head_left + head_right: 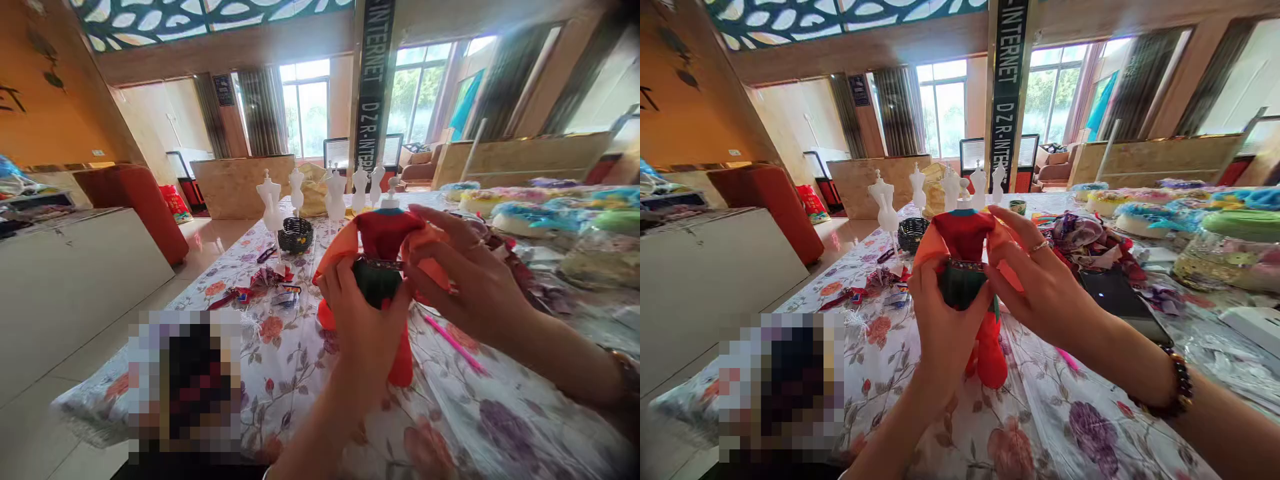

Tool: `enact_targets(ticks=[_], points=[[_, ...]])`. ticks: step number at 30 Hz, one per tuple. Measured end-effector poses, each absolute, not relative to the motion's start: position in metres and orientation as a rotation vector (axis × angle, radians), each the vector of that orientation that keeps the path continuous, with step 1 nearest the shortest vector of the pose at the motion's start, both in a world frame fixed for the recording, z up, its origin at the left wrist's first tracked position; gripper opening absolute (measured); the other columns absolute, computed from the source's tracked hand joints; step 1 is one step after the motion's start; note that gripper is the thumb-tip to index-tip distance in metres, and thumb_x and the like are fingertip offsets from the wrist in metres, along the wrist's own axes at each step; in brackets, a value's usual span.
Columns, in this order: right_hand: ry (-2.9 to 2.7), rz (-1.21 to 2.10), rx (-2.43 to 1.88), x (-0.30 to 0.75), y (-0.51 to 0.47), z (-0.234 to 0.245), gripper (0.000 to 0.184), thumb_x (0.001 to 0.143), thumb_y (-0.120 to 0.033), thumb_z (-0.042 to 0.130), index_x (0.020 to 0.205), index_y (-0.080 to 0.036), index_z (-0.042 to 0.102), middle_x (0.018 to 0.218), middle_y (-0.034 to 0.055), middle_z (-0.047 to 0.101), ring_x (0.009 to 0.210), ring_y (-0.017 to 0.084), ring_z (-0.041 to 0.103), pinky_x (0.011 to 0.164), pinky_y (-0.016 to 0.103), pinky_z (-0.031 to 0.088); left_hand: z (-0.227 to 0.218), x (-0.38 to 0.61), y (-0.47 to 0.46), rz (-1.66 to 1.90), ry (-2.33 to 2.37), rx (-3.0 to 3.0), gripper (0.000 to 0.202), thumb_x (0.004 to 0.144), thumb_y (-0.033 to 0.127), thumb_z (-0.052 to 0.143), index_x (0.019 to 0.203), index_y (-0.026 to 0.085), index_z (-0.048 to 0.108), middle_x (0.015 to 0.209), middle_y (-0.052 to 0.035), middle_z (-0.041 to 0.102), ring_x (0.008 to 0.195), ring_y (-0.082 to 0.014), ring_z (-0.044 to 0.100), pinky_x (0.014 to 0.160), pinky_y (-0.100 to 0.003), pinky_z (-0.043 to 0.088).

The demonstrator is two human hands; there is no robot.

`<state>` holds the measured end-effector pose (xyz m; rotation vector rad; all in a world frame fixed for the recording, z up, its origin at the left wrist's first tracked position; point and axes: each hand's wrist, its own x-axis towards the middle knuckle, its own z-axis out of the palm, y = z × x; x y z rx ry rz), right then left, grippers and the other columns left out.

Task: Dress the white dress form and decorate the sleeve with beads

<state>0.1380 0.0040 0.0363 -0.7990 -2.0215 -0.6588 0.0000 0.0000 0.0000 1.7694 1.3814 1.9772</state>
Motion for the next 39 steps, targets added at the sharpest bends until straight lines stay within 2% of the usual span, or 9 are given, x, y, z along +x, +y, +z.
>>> enact_targets(ticks=[5, 12, 16, 21, 28, 32, 36, 39], points=[[-2.009, -0.631, -0.791, 0.134, 0.006, 0.039, 0.007, 0.089, -0.017, 0.050, 0.087, -0.024, 0.049, 0.135, 0.0102, 0.052, 0.132, 0.023, 0.046, 0.098, 0.039, 0.054, 0.002, -0.001, 0.000, 1.877, 1.384, 1.615, 0.049, 0.065, 0.033, 0.077, 0.106, 0.021, 0.054, 0.103, -0.0080, 0.059, 0.102, -0.0261, 0.051, 0.088, -0.045, 0.043], [-2.009, -0.678, -0.799, 0.129, 0.006, 0.041, 0.005, 0.089, -0.017, 0.052, 0.088, -0.022, 0.051, 0.137, 0.0164, 0.051, 0.130, 0.022, 0.048, 0.098, 0.038, 0.054, 0.009, -0.012, 0.000, 1.773, 1.378, 1.603, 0.032, 0.065, 0.033, 0.078, 0.092, 0.024, 0.064, 0.092, -0.0048, 0.063, 0.095, -0.0253, 0.054, 0.086, -0.044, 0.042], [-2.015, -0.666, -0.802, 0.125, 0.004, 0.043, 0.004, 0.089, -0.017, 0.052, 0.087, -0.020, 0.053, 0.137, 0.0181, 0.050, 0.129, 0.022, 0.049, 0.098, 0.037, 0.053, 0.014, -0.023, -0.001, 1.653, 1.292, 1.567, 0.030, 0.063, 0.036, 0.079, 0.087, 0.024, 0.067, 0.083, -0.0007, 0.065, 0.084, -0.0204, 0.057, 0.077, -0.036, 0.046], [-2.030, -0.648, -0.803, 0.125, 0.004, 0.043, 0.004, 0.089, -0.016, 0.053, 0.086, -0.019, 0.054, 0.138, 0.0182, 0.049, 0.127, 0.020, 0.051, 0.097, 0.034, 0.053, 0.018, -0.037, 0.005, 1.449, 1.089, 1.498, 0.028, 0.060, 0.032, 0.081, 0.084, 0.024, 0.069, 0.077, 0.0032, 0.067, 0.071, -0.0150, 0.059, 0.067, -0.030, 0.049], [-2.013, -0.657, -0.792, 0.120, 0.002, 0.042, 0.005, 0.090, -0.017, 0.052, 0.086, -0.018, 0.055, 0.133, 0.0203, 0.052, 0.126, 0.021, 0.051, 0.099, 0.035, 0.052, 0.016, -0.052, 0.018, 1.322, 0.936, 1.596, 0.027, 0.060, 0.030, 0.081, 0.082, 0.022, 0.068, 0.080, 0.0001, 0.066, 0.079, -0.0173, 0.058, 0.074, -0.031, 0.049], [-1.973, -0.682, -0.811, 0.120, -0.001, 0.041, 0.005, 0.090, -0.018, 0.053, 0.086, -0.019, 0.055, 0.132, 0.0188, 0.053, 0.124, 0.021, 0.053, 0.098, 0.034, 0.053, 0.015, -0.057, 0.025, 1.256, 0.882, 1.601, 0.029, 0.058, 0.031, 0.080, 0.083, 0.020, 0.068, 0.082, -0.0011, 0.066, 0.080, -0.0186, 0.058, 0.072, -0.031, 0.050], [-1.948, -0.712, -0.827, 0.121, -0.005, 0.039, 0.002, 0.088, -0.019, 0.056, 0.088, -0.020, 0.055, 0.133, 0.0156, 0.053, 0.127, 0.020, 0.050, 0.100, 0.032, 0.052, 0.015, -0.059, 0.031, 1.144, 0.783, 1.551, 0.037, 0.057, 0.029, 0.081, 0.092, 0.021, 0.068, 0.086, 0.0002, 0.067, 0.083, -0.0189, 0.059, 0.073, -0.029, 0.050], [-1.932, -0.740, -0.827, 0.122, -0.010, 0.037, 0.007, 0.087, -0.017, 0.058, 0.092, -0.022, 0.055, 0.133, 0.0133, 0.053, 0.130, 0.019, 0.048, 0.102, 0.031, 0.050, 0.013, -0.061, 0.036, 1.095, 0.702, 1.533, 0.042, 0.058, 0.028, 0.081, 0.097, 0.022, 0.069, 0.091, 0.0004, 0.068, 0.087, -0.0196, 0.060, 0.076, -0.028, 0.049]])
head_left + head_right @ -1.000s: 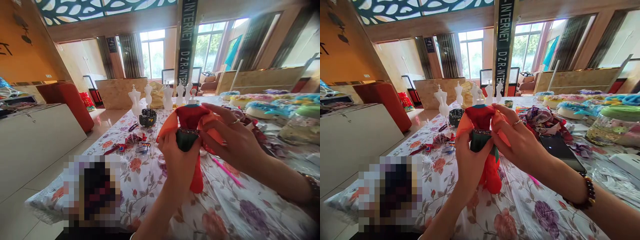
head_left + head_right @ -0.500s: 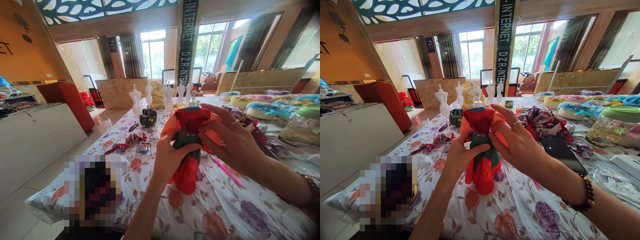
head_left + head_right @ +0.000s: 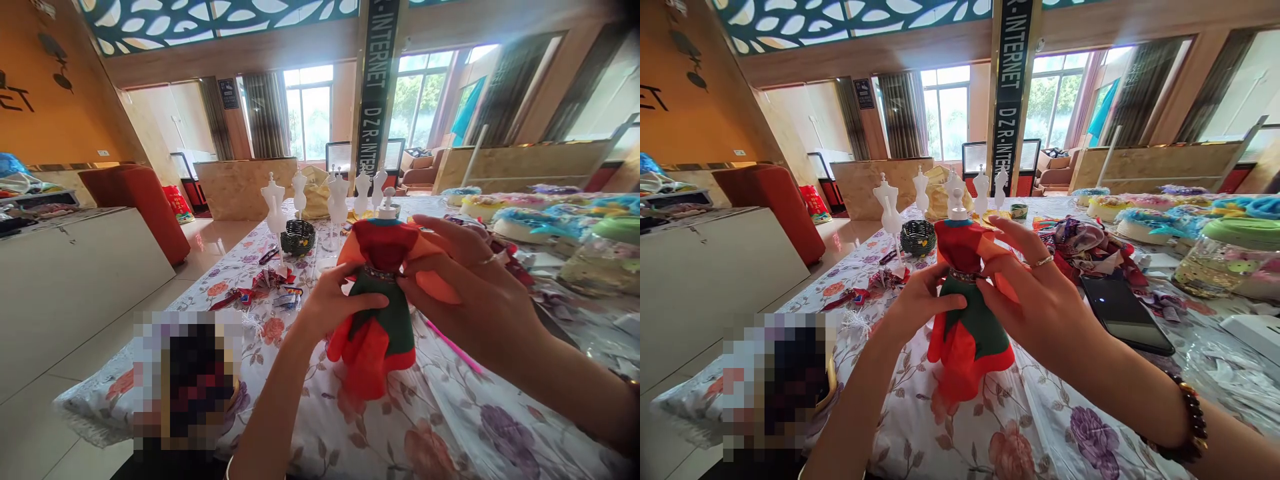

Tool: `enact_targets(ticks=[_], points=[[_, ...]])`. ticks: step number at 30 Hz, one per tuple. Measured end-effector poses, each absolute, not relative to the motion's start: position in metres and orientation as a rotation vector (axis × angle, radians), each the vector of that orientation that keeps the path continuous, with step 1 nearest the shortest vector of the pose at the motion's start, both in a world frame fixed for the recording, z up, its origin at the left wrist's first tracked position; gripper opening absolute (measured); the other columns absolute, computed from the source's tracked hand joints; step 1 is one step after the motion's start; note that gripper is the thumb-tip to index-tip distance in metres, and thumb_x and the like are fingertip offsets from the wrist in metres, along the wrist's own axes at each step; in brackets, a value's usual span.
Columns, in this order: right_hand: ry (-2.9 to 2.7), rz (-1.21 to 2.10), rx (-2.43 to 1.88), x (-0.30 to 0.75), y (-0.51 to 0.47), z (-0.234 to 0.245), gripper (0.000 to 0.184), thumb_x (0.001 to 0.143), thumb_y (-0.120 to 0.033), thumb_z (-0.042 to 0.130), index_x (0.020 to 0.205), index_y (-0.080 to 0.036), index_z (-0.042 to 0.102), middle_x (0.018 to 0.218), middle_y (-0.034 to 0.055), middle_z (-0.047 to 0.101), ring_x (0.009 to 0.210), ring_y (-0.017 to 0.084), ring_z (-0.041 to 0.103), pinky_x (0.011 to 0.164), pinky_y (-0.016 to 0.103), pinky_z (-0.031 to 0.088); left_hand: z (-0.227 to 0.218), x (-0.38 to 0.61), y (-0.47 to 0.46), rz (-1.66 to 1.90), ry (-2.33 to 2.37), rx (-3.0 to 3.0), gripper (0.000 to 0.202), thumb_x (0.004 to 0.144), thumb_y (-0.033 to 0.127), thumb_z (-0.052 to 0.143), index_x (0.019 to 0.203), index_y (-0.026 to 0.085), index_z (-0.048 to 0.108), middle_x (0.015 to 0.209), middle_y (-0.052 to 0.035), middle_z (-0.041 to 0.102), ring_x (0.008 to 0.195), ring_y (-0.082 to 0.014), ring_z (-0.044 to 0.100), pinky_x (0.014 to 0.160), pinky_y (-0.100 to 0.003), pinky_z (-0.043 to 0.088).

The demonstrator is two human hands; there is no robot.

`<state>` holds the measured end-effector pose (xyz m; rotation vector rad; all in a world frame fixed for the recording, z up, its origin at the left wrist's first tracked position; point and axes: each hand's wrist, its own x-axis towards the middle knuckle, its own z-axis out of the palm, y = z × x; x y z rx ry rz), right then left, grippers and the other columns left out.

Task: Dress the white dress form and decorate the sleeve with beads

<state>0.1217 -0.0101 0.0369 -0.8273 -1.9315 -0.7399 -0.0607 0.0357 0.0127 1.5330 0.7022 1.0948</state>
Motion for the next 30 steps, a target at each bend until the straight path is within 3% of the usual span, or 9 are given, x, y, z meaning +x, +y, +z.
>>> enact_targets(ticks=[7, 16, 24, 30], points=[[-1.899, -0.697, -0.916, 0.121, -0.027, 0.035, 0.006, 0.089, -0.024, 0.054, 0.094, -0.026, 0.057, 0.134, 0.0080, 0.053, 0.118, 0.021, 0.058, 0.089, 0.034, 0.059, 0.009, -0.064, 0.039, 1.096, 0.613, 1.525, 0.041, 0.059, 0.026, 0.081, 0.098, 0.021, 0.070, 0.092, -0.0019, 0.070, 0.085, -0.0174, 0.060, 0.076, -0.027, 0.049], [-1.907, -0.590, -0.973, 0.122, -0.032, 0.037, 0.007, 0.088, -0.022, 0.053, 0.089, -0.026, 0.059, 0.137, 0.0085, 0.052, 0.115, 0.025, 0.060, 0.091, 0.045, 0.059, 0.006, -0.066, 0.042, 1.078, 0.579, 1.450, 0.037, 0.058, 0.028, 0.081, 0.094, 0.024, 0.071, 0.086, -0.0012, 0.070, 0.083, -0.0202, 0.064, 0.077, -0.031, 0.054], [-1.891, -0.624, -0.928, 0.120, -0.032, 0.042, 0.016, 0.089, -0.016, 0.054, 0.101, -0.023, 0.062, 0.128, 0.0115, 0.060, 0.114, 0.022, 0.061, 0.089, 0.040, 0.059, 0.002, -0.069, 0.057, 0.988, 0.501, 1.378, 0.053, 0.045, 0.039, 0.088, 0.094, 0.024, 0.073, 0.083, -0.0026, 0.072, 0.078, -0.0194, 0.067, 0.078, -0.033, 0.055], [-1.888, -0.531, -0.926, 0.113, -0.032, 0.044, 0.019, 0.089, -0.019, 0.055, 0.104, -0.030, 0.060, 0.119, 0.0006, 0.065, 0.103, 0.018, 0.066, 0.082, 0.032, 0.061, -0.004, -0.071, 0.077, 0.837, 0.454, 1.397, 0.054, 0.044, 0.049, 0.087, 0.092, 0.025, 0.076, 0.086, -0.0061, 0.074, 0.067, -0.0197, 0.068, 0.064, -0.032, 0.056]])
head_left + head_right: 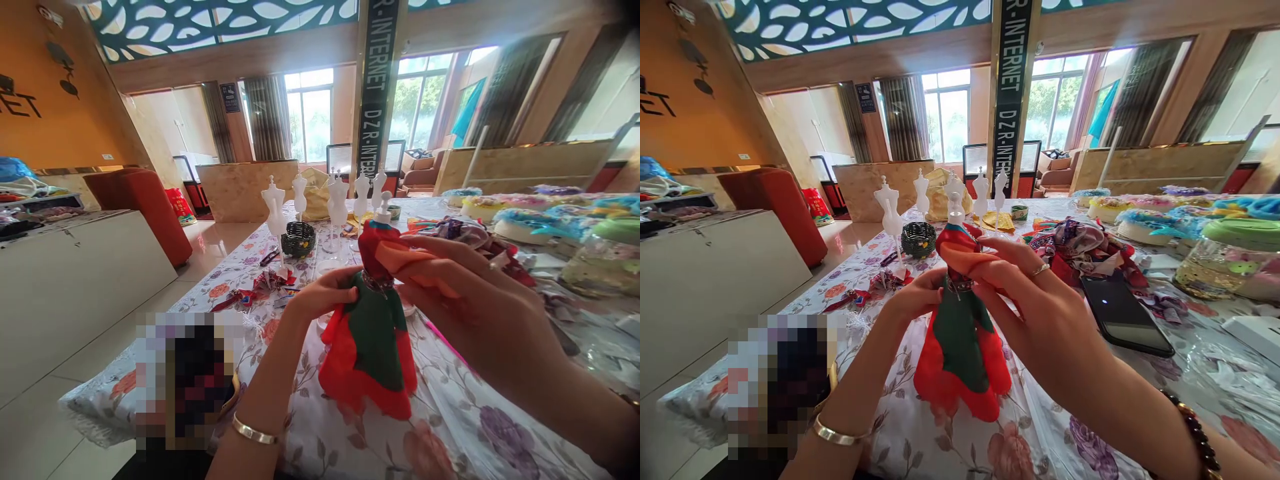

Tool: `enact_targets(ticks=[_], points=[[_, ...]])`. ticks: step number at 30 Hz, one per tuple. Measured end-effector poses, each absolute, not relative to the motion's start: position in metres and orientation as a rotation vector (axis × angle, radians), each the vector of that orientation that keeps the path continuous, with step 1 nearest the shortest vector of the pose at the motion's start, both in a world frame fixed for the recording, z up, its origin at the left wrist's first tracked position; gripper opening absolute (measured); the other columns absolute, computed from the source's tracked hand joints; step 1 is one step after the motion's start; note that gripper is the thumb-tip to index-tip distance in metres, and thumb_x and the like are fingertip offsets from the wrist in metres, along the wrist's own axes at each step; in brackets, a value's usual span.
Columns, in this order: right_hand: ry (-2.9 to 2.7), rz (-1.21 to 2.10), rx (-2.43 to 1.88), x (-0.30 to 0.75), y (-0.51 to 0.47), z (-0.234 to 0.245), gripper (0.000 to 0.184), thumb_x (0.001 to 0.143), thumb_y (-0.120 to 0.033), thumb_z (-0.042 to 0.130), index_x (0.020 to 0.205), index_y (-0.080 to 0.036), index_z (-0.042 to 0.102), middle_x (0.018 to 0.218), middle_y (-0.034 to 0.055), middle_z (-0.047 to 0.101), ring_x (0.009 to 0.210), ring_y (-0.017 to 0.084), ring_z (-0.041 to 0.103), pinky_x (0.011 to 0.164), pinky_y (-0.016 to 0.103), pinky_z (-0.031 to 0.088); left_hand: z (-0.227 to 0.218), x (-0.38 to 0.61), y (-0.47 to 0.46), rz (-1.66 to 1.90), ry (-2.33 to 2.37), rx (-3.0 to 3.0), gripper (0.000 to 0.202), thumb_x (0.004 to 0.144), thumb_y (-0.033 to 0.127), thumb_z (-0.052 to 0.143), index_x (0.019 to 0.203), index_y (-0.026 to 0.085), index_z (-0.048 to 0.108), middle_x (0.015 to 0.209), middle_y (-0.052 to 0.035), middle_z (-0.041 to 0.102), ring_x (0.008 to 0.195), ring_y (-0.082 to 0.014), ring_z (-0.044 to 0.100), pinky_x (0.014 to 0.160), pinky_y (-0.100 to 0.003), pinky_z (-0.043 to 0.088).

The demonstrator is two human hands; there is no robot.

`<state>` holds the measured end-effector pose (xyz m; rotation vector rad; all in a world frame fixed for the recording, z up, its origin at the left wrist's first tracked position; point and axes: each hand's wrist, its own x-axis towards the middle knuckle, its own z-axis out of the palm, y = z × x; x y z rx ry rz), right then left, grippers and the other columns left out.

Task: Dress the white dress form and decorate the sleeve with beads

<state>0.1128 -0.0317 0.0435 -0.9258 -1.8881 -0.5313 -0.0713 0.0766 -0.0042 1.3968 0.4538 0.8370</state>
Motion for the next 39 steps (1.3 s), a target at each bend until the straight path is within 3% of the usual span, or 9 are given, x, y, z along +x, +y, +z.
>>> enact_targets(ticks=[3, 10, 14, 20, 27, 39], points=[[-1.867, -0.472, -0.923, 0.109, -0.029, 0.042, 0.031, 0.088, -0.017, 0.056, 0.113, -0.034, 0.056, 0.120, -0.0030, 0.065, 0.107, 0.017, 0.065, 0.083, 0.031, 0.061, -0.008, -0.071, 0.082, 0.810, 0.455, 1.409, 0.054, 0.044, 0.053, 0.086, 0.090, 0.026, 0.076, 0.083, -0.0051, 0.074, 0.068, -0.0215, 0.069, 0.065, -0.034, 0.055], [-1.834, -0.241, -0.839, 0.102, -0.017, 0.037, 0.031, 0.084, -0.016, 0.060, 0.110, -0.029, 0.049, 0.136, 0.0076, 0.052, 0.123, 0.022, 0.055, 0.097, 0.039, 0.054, -0.011, -0.068, 0.078, 0.844, 0.466, 1.439, 0.044, 0.050, 0.057, 0.082, 0.078, 0.024, 0.076, 0.083, -0.0054, 0.075, 0.078, -0.0266, 0.071, 0.072, -0.038, 0.056], [-1.834, -0.128, -0.810, 0.104, -0.015, 0.033, 0.035, 0.084, -0.017, 0.058, 0.112, -0.030, 0.044, 0.140, 0.0080, 0.045, 0.128, 0.023, 0.049, 0.099, 0.044, 0.052, -0.007, -0.067, 0.065, 1.005, 0.519, 1.450, 0.035, 0.060, 0.048, 0.080, 0.084, 0.022, 0.076, 0.085, -0.0058, 0.075, 0.087, -0.0257, 0.069, 0.080, -0.038, 0.055], [-1.813, -0.124, -0.822, 0.103, -0.015, 0.031, 0.034, 0.083, -0.018, 0.060, 0.111, -0.031, 0.044, 0.134, 0.0074, 0.048, 0.137, 0.023, 0.037, 0.103, 0.046, 0.048, 0.010, -0.068, 0.027, 1.476, 0.653, 1.424, 0.009, 0.071, 0.021, 0.076, 0.078, 0.024, 0.072, 0.082, 0.0023, 0.071, 0.084, -0.0120, 0.064, 0.085, -0.026, 0.049], [-1.797, -0.117, -0.836, 0.099, -0.018, 0.030, 0.033, 0.085, -0.020, 0.057, 0.113, -0.032, 0.043, 0.134, 0.0074, 0.046, 0.135, 0.025, 0.041, 0.103, 0.048, 0.048, 0.017, -0.076, 0.001, 1.776, 0.726, 2.003, 0.012, 0.078, 0.018, 0.070, 0.087, 0.027, 0.072, 0.085, 0.0000, 0.071, 0.082, -0.0141, 0.064, 0.075, -0.028, 0.051], [-1.832, -0.231, -0.825, 0.099, -0.019, 0.034, 0.035, 0.085, -0.016, 0.058, 0.111, -0.031, 0.040, 0.127, 0.0066, 0.050, 0.136, 0.022, 0.038, 0.106, 0.038, 0.046, 0.042, -0.085, 0.014, 1.620, 0.558, 2.453, 0.022, 0.081, 0.008, 0.063, 0.087, 0.027, 0.073, 0.087, -0.0011, 0.069, 0.079, -0.0129, 0.064, 0.071, -0.025, 0.051]])
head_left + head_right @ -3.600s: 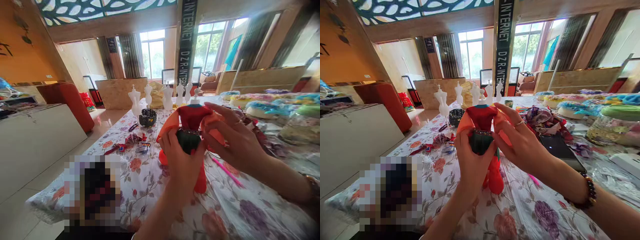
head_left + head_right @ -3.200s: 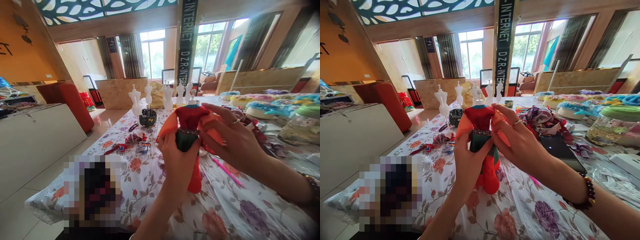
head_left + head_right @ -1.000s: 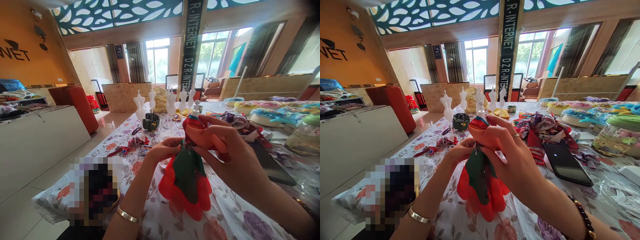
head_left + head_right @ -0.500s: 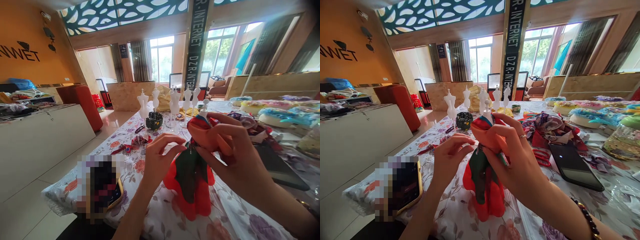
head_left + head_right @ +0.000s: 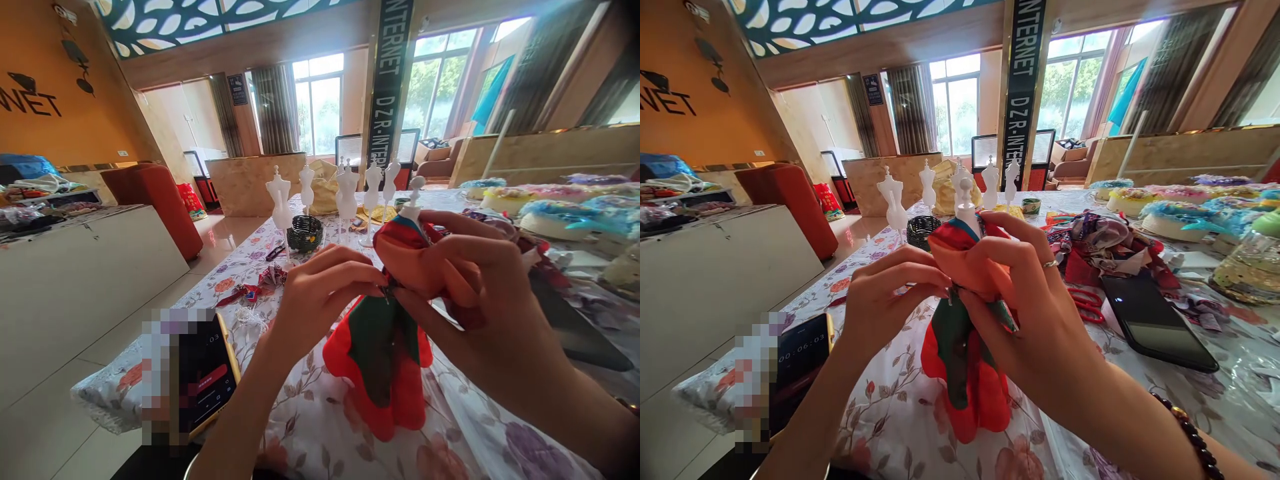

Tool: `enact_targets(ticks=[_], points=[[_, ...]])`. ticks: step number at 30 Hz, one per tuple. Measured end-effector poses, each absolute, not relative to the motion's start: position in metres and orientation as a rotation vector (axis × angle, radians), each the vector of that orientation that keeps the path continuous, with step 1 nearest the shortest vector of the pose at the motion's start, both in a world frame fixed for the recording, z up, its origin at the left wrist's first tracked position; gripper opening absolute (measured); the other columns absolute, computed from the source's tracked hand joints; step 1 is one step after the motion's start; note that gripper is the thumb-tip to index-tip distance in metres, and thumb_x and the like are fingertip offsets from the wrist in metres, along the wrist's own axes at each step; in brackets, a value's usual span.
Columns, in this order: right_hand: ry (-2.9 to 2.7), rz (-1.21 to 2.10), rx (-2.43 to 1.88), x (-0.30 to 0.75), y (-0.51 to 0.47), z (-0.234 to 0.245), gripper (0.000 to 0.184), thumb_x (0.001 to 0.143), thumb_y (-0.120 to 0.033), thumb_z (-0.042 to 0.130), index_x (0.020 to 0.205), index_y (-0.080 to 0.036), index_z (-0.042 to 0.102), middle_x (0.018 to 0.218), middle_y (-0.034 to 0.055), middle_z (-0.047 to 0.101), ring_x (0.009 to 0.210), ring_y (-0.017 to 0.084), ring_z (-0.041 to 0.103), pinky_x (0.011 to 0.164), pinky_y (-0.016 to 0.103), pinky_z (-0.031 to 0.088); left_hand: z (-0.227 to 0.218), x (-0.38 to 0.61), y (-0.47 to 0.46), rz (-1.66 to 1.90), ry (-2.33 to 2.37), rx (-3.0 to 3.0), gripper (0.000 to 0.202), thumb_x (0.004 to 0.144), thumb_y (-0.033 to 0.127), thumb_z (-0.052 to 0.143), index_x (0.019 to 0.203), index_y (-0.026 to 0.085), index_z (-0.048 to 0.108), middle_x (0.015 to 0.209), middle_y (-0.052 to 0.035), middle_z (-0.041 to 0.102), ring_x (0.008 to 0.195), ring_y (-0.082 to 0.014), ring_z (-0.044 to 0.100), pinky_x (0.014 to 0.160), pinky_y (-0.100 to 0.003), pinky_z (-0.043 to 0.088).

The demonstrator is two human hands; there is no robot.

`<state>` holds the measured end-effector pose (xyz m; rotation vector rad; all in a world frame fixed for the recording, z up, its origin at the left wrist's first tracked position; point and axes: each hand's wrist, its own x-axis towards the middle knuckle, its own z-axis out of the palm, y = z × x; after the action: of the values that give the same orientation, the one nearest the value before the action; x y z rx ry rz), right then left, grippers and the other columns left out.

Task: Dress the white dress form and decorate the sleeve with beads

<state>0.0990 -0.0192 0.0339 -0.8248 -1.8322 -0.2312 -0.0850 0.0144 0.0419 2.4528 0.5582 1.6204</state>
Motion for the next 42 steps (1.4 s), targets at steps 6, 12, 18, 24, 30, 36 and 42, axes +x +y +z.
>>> enact_targets(ticks=[6, 12, 18, 24, 30, 36, 42], points=[[-1.817, -0.112, -0.807, 0.099, -0.019, 0.033, 0.036, 0.085, -0.015, 0.058, 0.112, -0.032, 0.040, 0.133, 0.0074, 0.045, 0.137, 0.025, 0.036, 0.104, 0.046, 0.049, 0.050, -0.086, 0.017, 1.574, 0.491, 2.611, 0.011, 0.082, 0.015, 0.064, 0.078, 0.022, 0.070, 0.083, -0.0018, 0.068, 0.076, -0.0118, 0.064, 0.068, -0.023, 0.052], [-1.828, -0.106, -0.763, 0.099, -0.016, 0.033, 0.039, 0.082, -0.013, 0.060, 0.112, -0.031, 0.042, 0.135, 0.0085, 0.044, 0.134, 0.027, 0.039, 0.103, 0.054, 0.047, 0.051, -0.084, 0.017, 1.593, 0.502, 2.707, 0.013, 0.085, 0.013, 0.060, 0.075, 0.021, 0.065, 0.081, 0.0016, 0.066, 0.075, -0.0086, 0.062, 0.068, -0.020, 0.050], [-1.830, -0.121, -0.746, 0.101, -0.017, 0.033, 0.042, 0.081, -0.013, 0.062, 0.113, -0.030, 0.042, 0.134, 0.0105, 0.044, 0.135, 0.029, 0.038, 0.100, 0.057, 0.048, 0.042, -0.082, 0.016, 1.545, 0.535, 2.535, 0.013, 0.084, 0.009, 0.060, 0.078, 0.020, 0.061, 0.083, 0.0027, 0.063, 0.078, -0.0080, 0.059, 0.071, -0.021, 0.049], [-1.823, -0.113, -0.752, 0.101, -0.016, 0.031, 0.042, 0.081, -0.015, 0.063, 0.114, -0.029, 0.042, 0.139, 0.0117, 0.039, 0.136, 0.029, 0.037, 0.101, 0.054, 0.048, 0.036, -0.074, 0.015, 1.537, 0.506, 2.204, 0.013, 0.082, 0.009, 0.063, 0.075, 0.020, 0.061, 0.085, 0.0019, 0.060, 0.082, -0.0096, 0.057, 0.077, -0.024, 0.048], [-1.806, -0.132, -0.753, 0.101, -0.016, 0.030, 0.041, 0.080, -0.015, 0.064, 0.112, -0.030, 0.043, 0.138, 0.0107, 0.041, 0.135, 0.030, 0.039, 0.100, 0.054, 0.048, 0.033, -0.067, 0.012, 1.541, 0.541, 1.938, 0.010, 0.082, 0.014, 0.064, 0.076, 0.020, 0.060, 0.086, 0.0003, 0.060, 0.087, -0.0132, 0.057, 0.085, -0.030, 0.045], [-1.807, -0.085, -0.773, 0.102, -0.016, 0.030, 0.042, 0.080, -0.015, 0.063, 0.113, -0.032, 0.043, 0.135, 0.0073, 0.044, 0.133, 0.029, 0.041, 0.103, 0.056, 0.045, 0.033, -0.067, 0.004, 1.532, 0.639, 1.858, 0.008, 0.082, 0.017, 0.066, 0.076, 0.021, 0.061, 0.082, 0.0006, 0.061, 0.083, -0.0135, 0.057, 0.082, -0.030, 0.045], [-1.811, -0.125, -0.752, 0.102, -0.016, 0.029, 0.041, 0.080, -0.014, 0.063, 0.112, -0.032, 0.044, 0.130, 0.0081, 0.046, 0.135, 0.028, 0.038, 0.101, 0.055, 0.047, 0.031, -0.064, -0.003, 1.565, 0.716, 1.771, 0.008, 0.081, 0.018, 0.066, 0.077, 0.024, 0.063, 0.080, 0.0009, 0.064, 0.081, -0.0137, 0.058, 0.078, -0.029, 0.046]])
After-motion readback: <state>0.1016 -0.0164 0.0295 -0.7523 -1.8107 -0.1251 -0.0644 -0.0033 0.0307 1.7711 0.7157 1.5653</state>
